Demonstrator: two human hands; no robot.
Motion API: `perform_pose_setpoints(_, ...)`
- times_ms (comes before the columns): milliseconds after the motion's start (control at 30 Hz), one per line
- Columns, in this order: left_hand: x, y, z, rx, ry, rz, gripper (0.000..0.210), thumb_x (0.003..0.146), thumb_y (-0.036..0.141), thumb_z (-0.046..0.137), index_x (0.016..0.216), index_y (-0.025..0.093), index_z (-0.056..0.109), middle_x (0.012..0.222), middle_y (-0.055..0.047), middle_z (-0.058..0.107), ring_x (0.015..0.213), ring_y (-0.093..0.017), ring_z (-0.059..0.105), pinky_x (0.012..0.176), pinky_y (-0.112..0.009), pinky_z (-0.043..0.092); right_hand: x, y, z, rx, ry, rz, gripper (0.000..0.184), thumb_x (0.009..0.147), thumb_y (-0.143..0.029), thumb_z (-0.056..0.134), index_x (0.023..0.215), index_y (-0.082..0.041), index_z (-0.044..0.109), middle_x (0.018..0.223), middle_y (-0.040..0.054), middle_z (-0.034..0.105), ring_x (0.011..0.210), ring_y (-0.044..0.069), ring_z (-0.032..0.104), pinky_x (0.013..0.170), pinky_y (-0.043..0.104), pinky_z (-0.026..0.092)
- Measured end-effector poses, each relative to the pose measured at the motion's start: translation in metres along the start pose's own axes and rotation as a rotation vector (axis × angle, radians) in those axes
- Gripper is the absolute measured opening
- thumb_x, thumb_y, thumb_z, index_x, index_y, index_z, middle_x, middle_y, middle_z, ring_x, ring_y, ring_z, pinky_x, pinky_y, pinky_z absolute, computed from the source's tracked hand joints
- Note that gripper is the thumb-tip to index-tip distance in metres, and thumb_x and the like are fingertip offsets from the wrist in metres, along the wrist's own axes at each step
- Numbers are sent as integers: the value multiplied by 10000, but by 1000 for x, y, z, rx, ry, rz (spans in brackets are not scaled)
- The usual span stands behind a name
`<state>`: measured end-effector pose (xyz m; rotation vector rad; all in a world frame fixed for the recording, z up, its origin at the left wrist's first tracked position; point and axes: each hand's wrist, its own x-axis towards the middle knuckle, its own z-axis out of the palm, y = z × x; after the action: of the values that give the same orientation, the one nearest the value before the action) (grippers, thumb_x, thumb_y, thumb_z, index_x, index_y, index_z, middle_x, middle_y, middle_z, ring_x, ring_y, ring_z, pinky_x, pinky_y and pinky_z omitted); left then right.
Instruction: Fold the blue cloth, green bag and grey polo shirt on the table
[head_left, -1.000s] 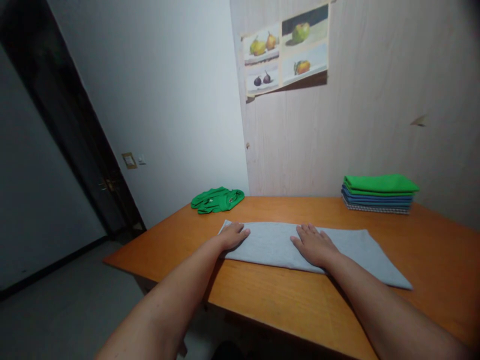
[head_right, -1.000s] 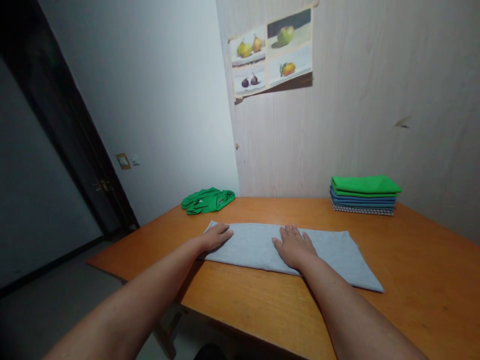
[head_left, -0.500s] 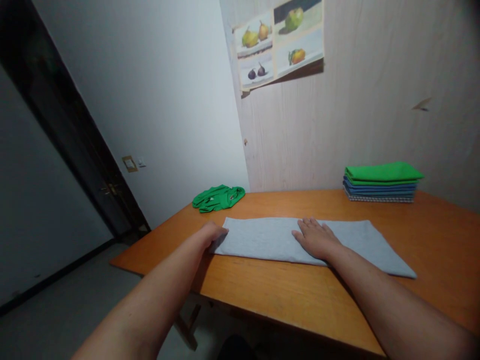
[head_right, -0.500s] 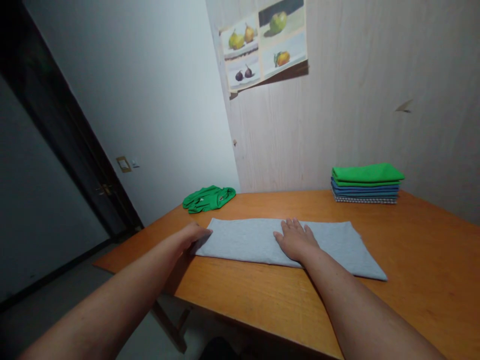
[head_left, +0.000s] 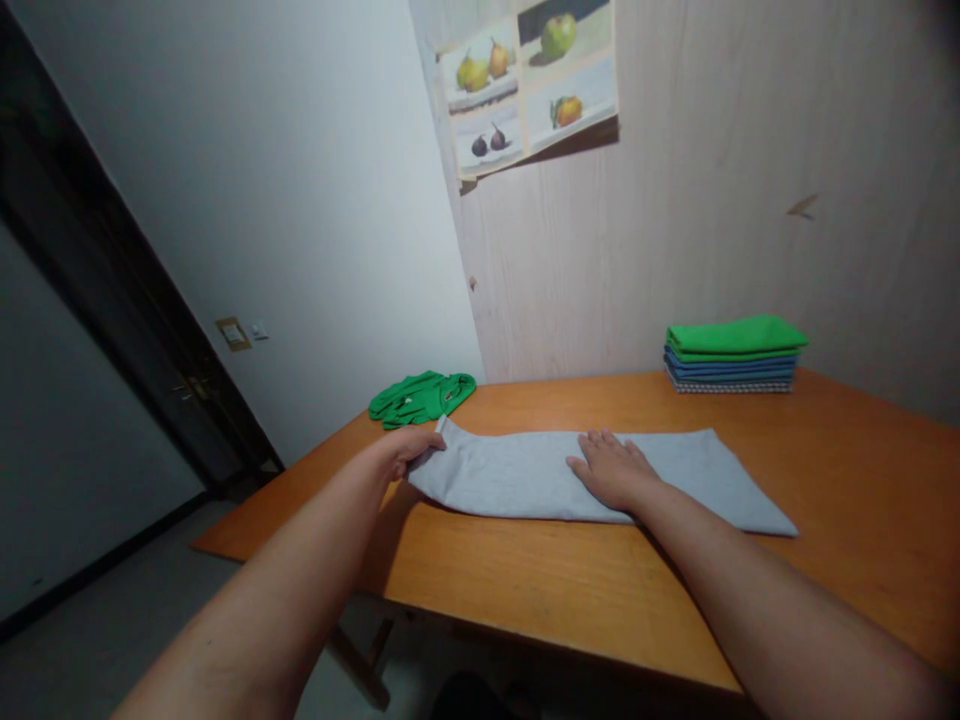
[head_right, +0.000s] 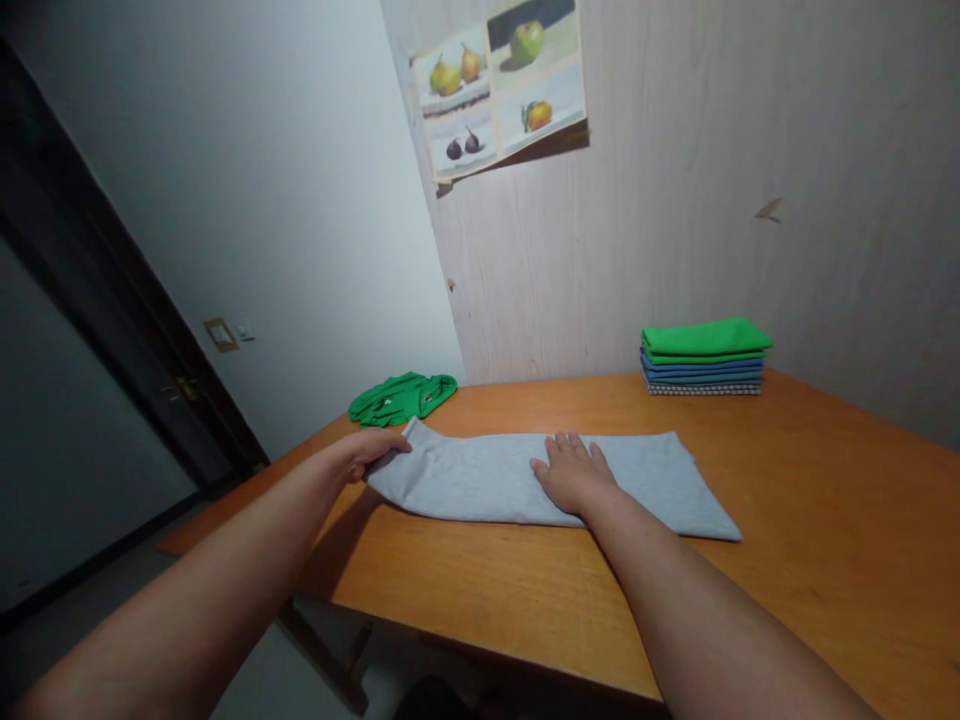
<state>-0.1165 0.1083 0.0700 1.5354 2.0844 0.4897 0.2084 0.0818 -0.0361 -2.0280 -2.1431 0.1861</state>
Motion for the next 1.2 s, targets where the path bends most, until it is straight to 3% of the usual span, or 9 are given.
perform_pose_setpoints(200, -12, 45, 6, -153, -159, 116, 107, 817, 253, 601, 875, 165, 619, 873, -86, 746, 685, -185, 697, 554, -250, 521, 0, -1, -1, 4, -5, -4, 737, 1001, -554, 233, 1591, -116, 287, 1673, 137, 212, 1545, 310, 136, 1219, 542, 105)
perform_pose_setpoints(433, -19, 78, 56, -91, -232, 263, 107, 768, 254, 679, 756, 159, 630, 690, -55, 674, 572, -167, 614, 468, -238, 421, 0, 0, -1, 9, -9, -4, 744, 999, -563, 228, 1592, -118, 283, 1676, 133, 202, 1545, 309, 129, 1216, 541, 103)
perform_pose_setpoints(667, -27, 82, 100, 27, -176, 283, 212, 731, 325, 760, 733, 162, 625, 640, -36, 646, 611, -168, 606, 479, -227, 382, 1, -1, -3, 28, -18, -9, 747, 993, -567, 239, 1591, -120, 274, 1678, 140, 193, 1548, 308, 107, 1212, 552, 90)
perform_pose_setpoints(933, -18, 81, 104, 57, -13, 301, 268, 781, 407, 725, 708, 181, 601, 612, -32, 602, 600, -173, 585, 483, -238, 351, -2, -4, -6, 51, -20, -6, 735, 994, -560, 246, 1588, -127, 281, 1678, 143, 196, 1549, 309, 95, 1212, 553, 80)
perform_pose_setpoints(1067, -21, 78, 110, 37, -6, 355, 258, 760, 370, 750, 681, 181, 593, 573, -17, 590, 546, -157, 561, 481, -235, 343, -2, -4, -7, 59, -22, -1, 736, 992, -561, 251, 1587, -129, 285, 1678, 142, 193, 1549, 309, 100, 1212, 553, 78)
perform_pose_setpoints(1200, -22, 77, 112, -21, 9, 413, 305, 886, 426, 619, 710, 178, 591, 586, -15, 623, 493, -132, 555, 493, -225, 374, -2, -4, -7, 63, -23, -3, 735, 992, -564, 254, 1586, -132, 291, 1678, 144, 194, 1549, 308, 99, 1213, 549, 73)
